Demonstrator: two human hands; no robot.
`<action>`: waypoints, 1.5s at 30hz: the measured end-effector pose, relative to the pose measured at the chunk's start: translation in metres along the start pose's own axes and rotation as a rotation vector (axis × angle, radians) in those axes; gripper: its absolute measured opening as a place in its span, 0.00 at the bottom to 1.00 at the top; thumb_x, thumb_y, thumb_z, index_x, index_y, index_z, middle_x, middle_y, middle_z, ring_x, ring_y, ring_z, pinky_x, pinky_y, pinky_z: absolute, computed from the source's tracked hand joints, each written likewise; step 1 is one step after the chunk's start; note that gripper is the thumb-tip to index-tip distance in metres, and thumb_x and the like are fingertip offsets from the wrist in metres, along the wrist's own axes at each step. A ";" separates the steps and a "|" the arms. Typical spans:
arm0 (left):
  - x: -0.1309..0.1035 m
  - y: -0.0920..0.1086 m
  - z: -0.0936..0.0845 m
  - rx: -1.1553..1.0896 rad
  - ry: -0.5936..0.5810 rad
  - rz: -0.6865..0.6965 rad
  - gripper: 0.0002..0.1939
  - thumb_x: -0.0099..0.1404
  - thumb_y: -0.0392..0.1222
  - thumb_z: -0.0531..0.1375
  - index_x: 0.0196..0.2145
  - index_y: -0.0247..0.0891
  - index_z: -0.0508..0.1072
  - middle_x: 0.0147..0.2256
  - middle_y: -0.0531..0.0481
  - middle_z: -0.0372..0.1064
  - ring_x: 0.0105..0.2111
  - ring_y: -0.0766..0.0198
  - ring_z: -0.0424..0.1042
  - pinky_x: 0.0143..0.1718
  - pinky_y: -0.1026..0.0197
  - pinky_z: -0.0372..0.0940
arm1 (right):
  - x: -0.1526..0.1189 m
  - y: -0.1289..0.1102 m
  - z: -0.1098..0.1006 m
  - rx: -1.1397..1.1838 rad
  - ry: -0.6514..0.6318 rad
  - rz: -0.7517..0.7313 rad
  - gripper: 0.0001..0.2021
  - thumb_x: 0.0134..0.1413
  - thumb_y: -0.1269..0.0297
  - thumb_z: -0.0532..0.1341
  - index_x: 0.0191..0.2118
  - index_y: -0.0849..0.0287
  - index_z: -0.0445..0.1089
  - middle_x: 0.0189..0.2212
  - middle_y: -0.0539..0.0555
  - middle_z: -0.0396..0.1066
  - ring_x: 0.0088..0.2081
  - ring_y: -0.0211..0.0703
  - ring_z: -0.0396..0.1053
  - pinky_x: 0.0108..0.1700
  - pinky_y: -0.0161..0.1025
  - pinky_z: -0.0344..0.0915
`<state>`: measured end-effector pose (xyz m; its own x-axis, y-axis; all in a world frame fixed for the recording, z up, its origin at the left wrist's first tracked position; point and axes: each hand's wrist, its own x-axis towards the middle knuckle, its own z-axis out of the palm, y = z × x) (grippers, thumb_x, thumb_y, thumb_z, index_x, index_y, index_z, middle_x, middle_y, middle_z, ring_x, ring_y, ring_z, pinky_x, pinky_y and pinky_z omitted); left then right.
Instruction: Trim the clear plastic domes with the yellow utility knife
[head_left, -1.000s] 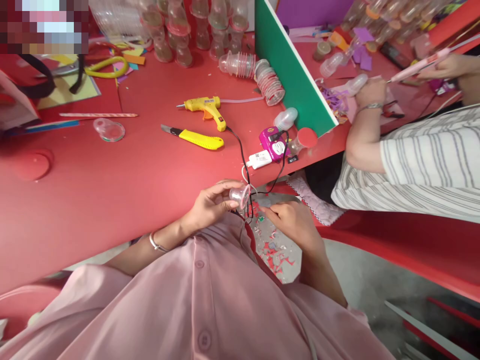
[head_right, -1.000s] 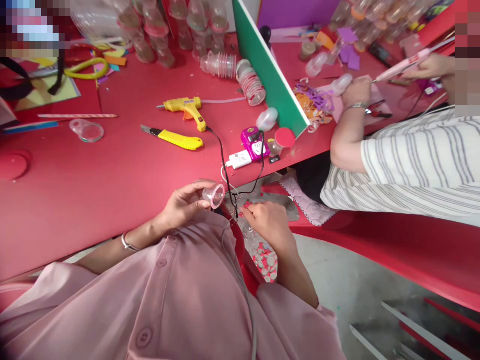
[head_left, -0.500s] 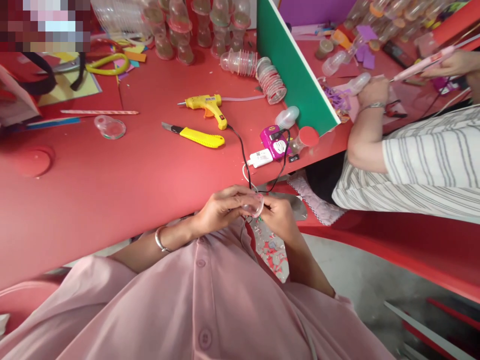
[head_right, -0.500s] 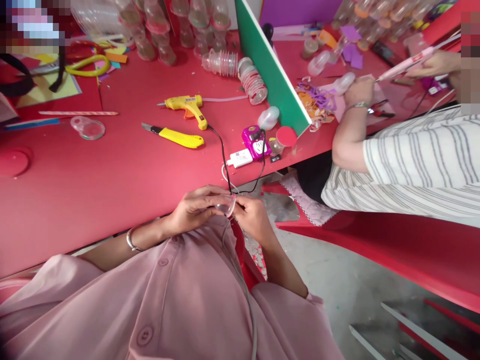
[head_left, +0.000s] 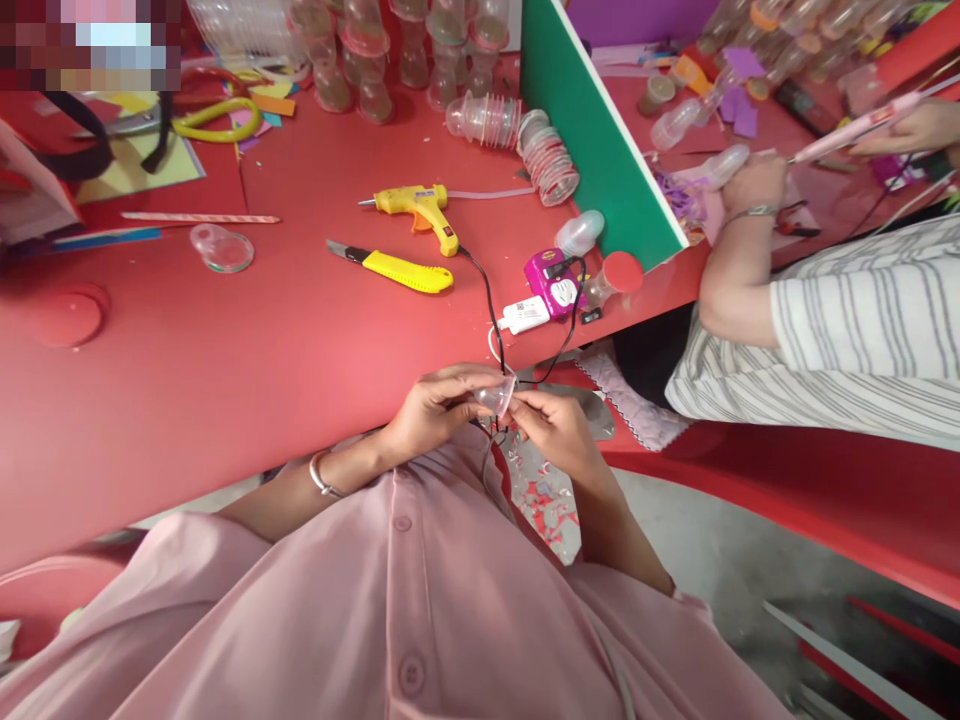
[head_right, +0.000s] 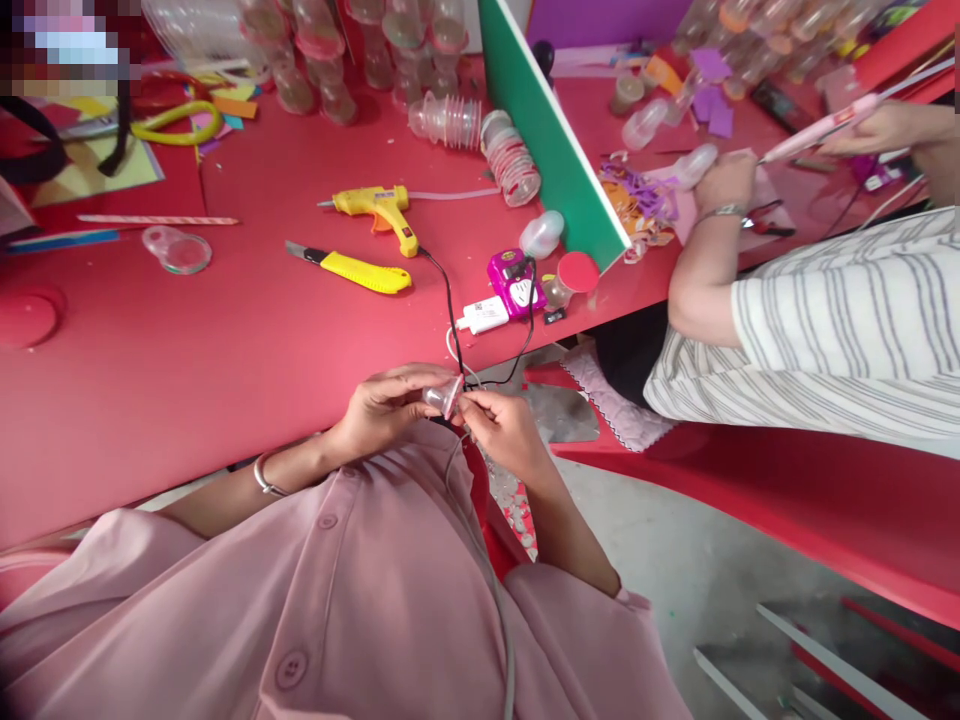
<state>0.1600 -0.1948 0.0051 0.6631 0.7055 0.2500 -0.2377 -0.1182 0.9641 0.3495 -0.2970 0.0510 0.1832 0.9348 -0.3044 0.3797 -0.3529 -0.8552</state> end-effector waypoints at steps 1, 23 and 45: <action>0.001 0.000 0.001 0.042 -0.007 0.031 0.18 0.67 0.39 0.70 0.55 0.42 0.82 0.53 0.38 0.80 0.54 0.52 0.80 0.57 0.50 0.75 | 0.000 0.000 0.000 -0.035 0.016 -0.007 0.16 0.68 0.55 0.60 0.34 0.57 0.80 0.25 0.48 0.75 0.24 0.35 0.65 0.29 0.33 0.59; -0.005 0.029 -0.013 -0.443 0.112 -0.414 0.21 0.66 0.46 0.72 0.54 0.38 0.80 0.43 0.44 0.81 0.35 0.60 0.81 0.40 0.56 0.79 | -0.002 0.097 -0.078 -1.120 -0.146 0.608 0.17 0.67 0.59 0.59 0.49 0.63 0.82 0.47 0.72 0.81 0.48 0.61 0.80 0.44 0.46 0.69; 0.007 0.048 -0.200 -0.479 0.378 -0.383 0.26 0.63 0.45 0.72 0.55 0.32 0.73 0.33 0.47 0.77 0.28 0.62 0.79 0.19 0.68 0.72 | 0.185 -0.131 0.122 -0.136 0.264 -0.711 0.19 0.77 0.53 0.52 0.47 0.56 0.78 0.40 0.56 0.80 0.40 0.41 0.75 0.47 0.38 0.70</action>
<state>0.0117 -0.0555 0.0349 0.4918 0.8400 -0.2292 -0.3801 0.4439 0.8115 0.2228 -0.0724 0.0555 0.0571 0.9037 0.4244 0.5925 0.3115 -0.7429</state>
